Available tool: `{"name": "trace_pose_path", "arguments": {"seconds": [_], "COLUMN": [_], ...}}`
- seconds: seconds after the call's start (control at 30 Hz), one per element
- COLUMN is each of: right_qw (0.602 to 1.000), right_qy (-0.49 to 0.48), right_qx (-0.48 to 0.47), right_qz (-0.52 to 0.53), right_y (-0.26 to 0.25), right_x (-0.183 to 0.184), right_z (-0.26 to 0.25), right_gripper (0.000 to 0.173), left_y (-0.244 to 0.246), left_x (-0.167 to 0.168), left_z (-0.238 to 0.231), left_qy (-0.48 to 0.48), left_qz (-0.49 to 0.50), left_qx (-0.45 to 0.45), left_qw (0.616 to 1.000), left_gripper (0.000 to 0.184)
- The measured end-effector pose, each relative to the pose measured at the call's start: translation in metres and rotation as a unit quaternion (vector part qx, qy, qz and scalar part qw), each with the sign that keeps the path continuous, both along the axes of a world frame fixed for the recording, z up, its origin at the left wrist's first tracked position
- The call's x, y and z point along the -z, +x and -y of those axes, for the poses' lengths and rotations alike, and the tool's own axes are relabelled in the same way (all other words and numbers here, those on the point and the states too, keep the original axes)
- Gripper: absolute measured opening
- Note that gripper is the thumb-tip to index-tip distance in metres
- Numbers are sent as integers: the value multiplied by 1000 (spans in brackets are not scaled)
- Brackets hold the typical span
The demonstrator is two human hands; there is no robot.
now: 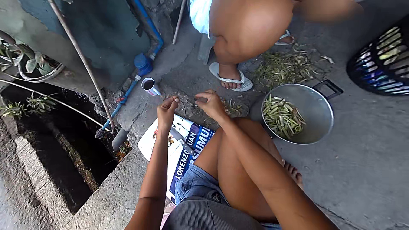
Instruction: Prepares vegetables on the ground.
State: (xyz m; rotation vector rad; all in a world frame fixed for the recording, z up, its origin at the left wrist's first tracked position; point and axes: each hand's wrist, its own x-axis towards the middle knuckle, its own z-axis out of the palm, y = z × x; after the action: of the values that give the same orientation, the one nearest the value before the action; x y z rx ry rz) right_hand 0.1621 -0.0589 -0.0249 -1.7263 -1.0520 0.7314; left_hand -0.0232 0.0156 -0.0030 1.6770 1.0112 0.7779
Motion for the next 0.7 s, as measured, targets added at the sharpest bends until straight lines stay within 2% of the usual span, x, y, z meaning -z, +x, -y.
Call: {"name": "trace_pose_path", "arguments": {"seconds": [0.1, 0.2, 0.4, 0.53, 0.7], "right_qw": [995, 995, 994, 992, 993], "right_qy": [32, 19, 13, 10, -10], "right_qx": [-59, -77, -28, 12, 12], "right_qz": [-73, -58, -106, -126, -121], "right_y": [-4, -4, 0, 1, -2], "right_x": [4, 8, 10, 11, 7], "right_z": [-2, -5, -8, -9, -7], "right_gripper": [18, 13, 10, 12, 14], "left_y": [8, 25, 33, 28, 32], "left_x": [3, 5, -9, -18, -14], "left_z": [-3, -14, -11, 9, 13], "left_qy": [49, 64, 88, 151, 176], "left_qz": [-61, -110, -198, -259, -293], "left_qx": [59, 87, 99, 114, 116], "left_qw": [995, 988, 971, 947, 933], "left_gripper": [25, 23, 31, 16, 13]}}
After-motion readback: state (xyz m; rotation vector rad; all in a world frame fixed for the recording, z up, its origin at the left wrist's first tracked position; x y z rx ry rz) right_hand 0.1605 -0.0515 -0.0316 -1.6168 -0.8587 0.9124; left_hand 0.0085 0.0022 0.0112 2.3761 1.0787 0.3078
